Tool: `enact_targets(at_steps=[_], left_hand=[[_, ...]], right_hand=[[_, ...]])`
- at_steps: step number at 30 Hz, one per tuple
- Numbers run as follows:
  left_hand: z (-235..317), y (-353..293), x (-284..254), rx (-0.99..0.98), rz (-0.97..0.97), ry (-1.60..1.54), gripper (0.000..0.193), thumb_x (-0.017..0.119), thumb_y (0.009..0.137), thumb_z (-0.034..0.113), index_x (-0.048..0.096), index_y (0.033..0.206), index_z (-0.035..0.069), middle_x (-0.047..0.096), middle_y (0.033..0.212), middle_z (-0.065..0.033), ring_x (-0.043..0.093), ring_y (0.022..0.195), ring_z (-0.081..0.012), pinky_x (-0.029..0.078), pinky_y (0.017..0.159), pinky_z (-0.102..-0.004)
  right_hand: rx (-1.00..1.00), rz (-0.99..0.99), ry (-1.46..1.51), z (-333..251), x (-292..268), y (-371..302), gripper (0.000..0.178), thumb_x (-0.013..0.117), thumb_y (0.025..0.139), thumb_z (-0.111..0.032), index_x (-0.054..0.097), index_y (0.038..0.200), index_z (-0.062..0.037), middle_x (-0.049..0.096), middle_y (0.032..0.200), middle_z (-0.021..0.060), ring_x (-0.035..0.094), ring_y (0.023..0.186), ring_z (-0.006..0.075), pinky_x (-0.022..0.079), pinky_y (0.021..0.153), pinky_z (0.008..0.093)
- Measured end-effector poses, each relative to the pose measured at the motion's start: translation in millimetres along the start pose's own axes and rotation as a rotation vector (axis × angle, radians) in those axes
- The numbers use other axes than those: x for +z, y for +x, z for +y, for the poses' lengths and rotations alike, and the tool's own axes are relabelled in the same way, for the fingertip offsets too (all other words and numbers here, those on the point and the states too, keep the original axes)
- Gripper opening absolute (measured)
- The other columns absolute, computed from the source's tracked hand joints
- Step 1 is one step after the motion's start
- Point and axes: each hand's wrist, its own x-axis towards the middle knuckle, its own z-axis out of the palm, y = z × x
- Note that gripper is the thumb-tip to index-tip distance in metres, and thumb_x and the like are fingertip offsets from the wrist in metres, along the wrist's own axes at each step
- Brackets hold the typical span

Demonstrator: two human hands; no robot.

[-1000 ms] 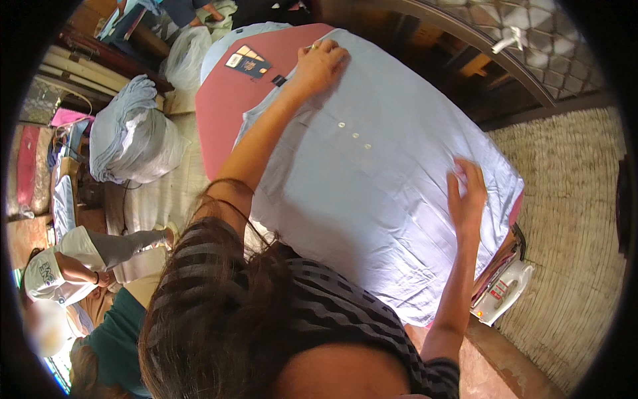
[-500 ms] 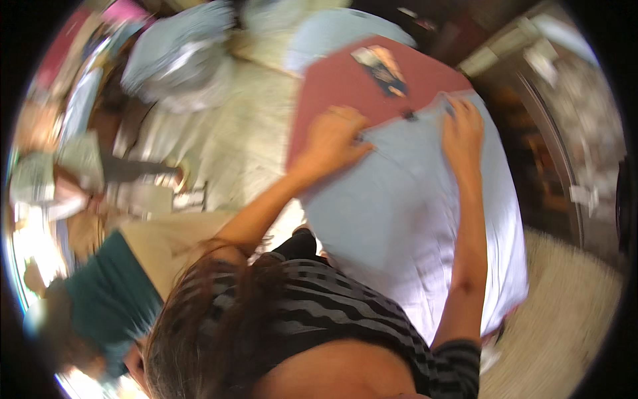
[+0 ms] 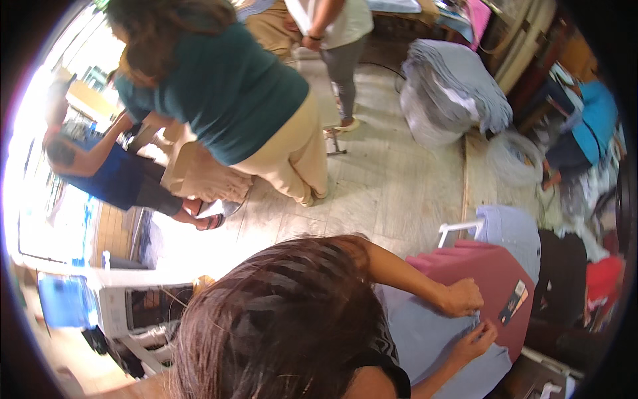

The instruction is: The person irons a light blue shirt on an ironing board, smoothing the fabric by hand and moving the iron across different sections of the garment.

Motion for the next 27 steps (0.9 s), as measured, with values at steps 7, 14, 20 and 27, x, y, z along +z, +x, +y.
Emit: enact_targets(at_steps=[7,14,20,27], left_hand=[[-2.3,-31.8,-6.7,0.054,0.126,0.116,0.032,0.073,0.075,0.033,0.066,0.094,0.008,0.067,0.094,-0.0126,0.064,0.088,-0.0314,0.047,0.081,-0.0449],[10.7,-90.6,-48.2,-0.187,-0.01,0.146,0.038,0.075,0.072,0.028,0.062,0.1,0.005,0.067,0.094,-0.0152,0.064,0.092,-0.0334,0.047,0.078,-0.0474],[-7.1,-98.6,-45.2,-0.216,0.034,0.221,0.027,0.07,0.078,0.029,0.067,0.094,0.007,0.07,0.086,-0.0178,0.068,0.087,-0.0355,0.049,0.076,-0.0487],[-1.7,-101.3,-39.4,-0.132,0.153,0.342,0.024,0.066,0.082,0.03,0.065,0.096,0.011,0.065,0.107,-0.0152,0.063,0.1,-0.0321,0.042,0.087,-0.0506]], right_hand=[[-0.196,0.044,-0.08,-29.2,24.8,-18.8,0.025,0.053,0.095,-0.008,0.062,0.115,0.0044,0.058,0.114,0.0193,0.058,0.102,0.0364,0.047,0.085,0.0425],[-0.3,0.12,-0.217,-11.4,33.2,-21.5,0.029,0.048,0.095,-0.012,0.061,0.119,-0.0003,0.056,0.128,0.0172,0.054,0.112,0.0362,0.04,0.096,0.0456],[-0.303,0.118,-0.232,-6.0,37.7,-20.3,0.028,0.049,0.096,-0.013,0.063,0.118,-0.0024,0.06,0.125,0.0156,0.055,0.115,0.0325,0.039,0.096,0.043],[-0.314,0.106,-0.229,2.1,37.8,-12.7,0.029,0.051,0.093,-0.013,0.063,0.118,-0.0023,0.06,0.124,0.0154,0.055,0.115,0.0319,0.039,0.096,0.0436]])
